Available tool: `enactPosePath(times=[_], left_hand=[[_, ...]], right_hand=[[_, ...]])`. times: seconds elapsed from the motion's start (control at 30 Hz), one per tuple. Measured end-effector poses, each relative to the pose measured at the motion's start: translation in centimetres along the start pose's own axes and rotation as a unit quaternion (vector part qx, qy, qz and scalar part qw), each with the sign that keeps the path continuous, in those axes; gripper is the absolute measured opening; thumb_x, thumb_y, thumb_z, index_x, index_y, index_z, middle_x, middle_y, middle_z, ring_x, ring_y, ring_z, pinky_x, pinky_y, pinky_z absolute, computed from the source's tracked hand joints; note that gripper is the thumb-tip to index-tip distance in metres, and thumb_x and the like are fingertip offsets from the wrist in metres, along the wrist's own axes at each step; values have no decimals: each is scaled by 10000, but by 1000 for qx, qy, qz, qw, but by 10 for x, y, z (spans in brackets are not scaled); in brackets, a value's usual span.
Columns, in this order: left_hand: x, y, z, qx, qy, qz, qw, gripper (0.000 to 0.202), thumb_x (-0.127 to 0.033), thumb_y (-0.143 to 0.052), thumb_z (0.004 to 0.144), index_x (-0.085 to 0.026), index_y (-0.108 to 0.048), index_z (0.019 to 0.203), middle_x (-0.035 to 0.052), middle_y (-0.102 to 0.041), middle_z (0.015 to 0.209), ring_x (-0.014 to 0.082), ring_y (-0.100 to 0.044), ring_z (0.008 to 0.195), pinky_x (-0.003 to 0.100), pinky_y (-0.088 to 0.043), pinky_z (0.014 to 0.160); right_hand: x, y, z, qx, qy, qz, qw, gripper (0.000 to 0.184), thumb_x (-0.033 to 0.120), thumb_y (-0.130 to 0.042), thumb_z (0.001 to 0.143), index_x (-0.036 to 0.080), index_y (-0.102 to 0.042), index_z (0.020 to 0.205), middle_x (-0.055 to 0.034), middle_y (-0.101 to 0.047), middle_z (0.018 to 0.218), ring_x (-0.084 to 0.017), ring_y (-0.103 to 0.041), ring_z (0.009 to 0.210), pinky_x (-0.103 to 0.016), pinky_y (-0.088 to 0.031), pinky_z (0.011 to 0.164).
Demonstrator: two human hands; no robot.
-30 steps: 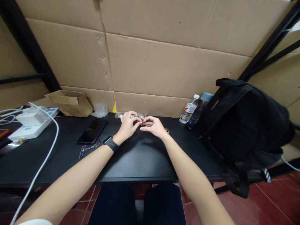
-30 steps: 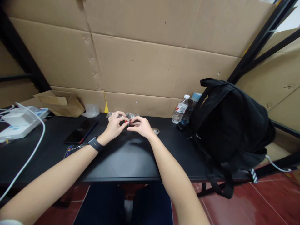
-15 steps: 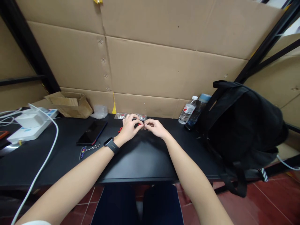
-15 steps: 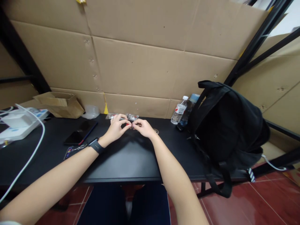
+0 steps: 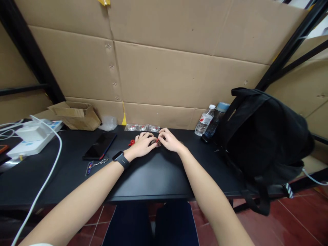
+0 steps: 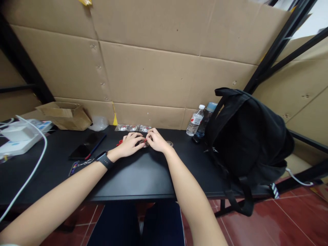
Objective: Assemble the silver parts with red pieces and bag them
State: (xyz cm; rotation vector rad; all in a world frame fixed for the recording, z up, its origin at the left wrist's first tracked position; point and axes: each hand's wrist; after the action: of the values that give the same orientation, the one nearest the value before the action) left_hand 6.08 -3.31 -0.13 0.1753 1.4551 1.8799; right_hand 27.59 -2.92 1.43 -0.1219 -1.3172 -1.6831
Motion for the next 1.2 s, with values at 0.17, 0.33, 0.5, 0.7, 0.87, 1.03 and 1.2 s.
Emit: enactPosePath(times=[0.17,0.33,0.5,0.7,0.87,1.03,1.2], left_hand=[[19,11,3,-21,1,28,999,327,-463,-456,1013,-323,-702,1176,67,-656,1327,324,-502,1271,517,-370,1027],[49,22,4,-17,58,99,993,253,-380,-555,937,-266,-752,1047,99,-699,1243,349,-531,1236,507,-376,1001],[57,22,3,14,76,115,990,232,-358,-611,875,-264,-778,1006,87,-726,1212,339,-553,1217,476,-380,990],[53,22,2,-6,81,128,988,170,-297,-627,862,-253,-782,915,87,-750,1109,336,-576,1135,475,-351,951],[49,21,2,-29,88,128,987,153,-233,-626,855,-240,-755,773,86,-745,992,328,-569,1078,463,-321,925],[50,19,2,-39,79,113,990,162,-192,-633,848,-223,-731,723,89,-734,957,316,-565,1052,443,-310,922],[53,16,2,-45,78,94,992,179,-202,-623,867,-217,-707,709,85,-734,947,304,-558,1051,428,-304,925]], right_hand=[[-6,7,-1,41,-5,-98,994,121,185,-593,926,163,-668,834,-78,-603,1047,-154,-612,848,-310,-501,880],[-14,34,-9,114,-143,-212,960,166,306,-712,881,181,-742,986,-97,-678,1040,-225,-656,972,-313,-489,906],[-24,63,-20,148,-235,-236,931,572,315,-877,697,206,-700,1229,-111,-670,1217,-231,-683,1012,-284,-510,881],[-26,78,-25,168,-275,-197,926,528,148,-854,639,193,-723,1148,-51,-764,1045,-192,-714,905,-237,-506,770],[-24,78,-25,156,-273,-203,927,521,149,-860,625,201,-729,1127,-47,-772,1054,-189,-717,898,-235,-503,758],[-24,78,-26,142,-267,-196,933,502,132,-852,609,215,-736,1091,-33,-776,1029,-184,-721,873,-236,-511,758],[-23,77,-24,108,-233,-179,950,421,121,-845,627,222,-747,1024,-30,-772,998,-187,-717,837,-252,-522,738]])
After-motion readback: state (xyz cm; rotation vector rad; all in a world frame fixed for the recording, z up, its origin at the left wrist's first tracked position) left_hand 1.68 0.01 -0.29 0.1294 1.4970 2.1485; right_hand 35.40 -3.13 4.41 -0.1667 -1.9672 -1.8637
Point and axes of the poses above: each hand's wrist, its own z-axis towards the middle knuckle, its own y-axis out of the back of the hand, x = y × z
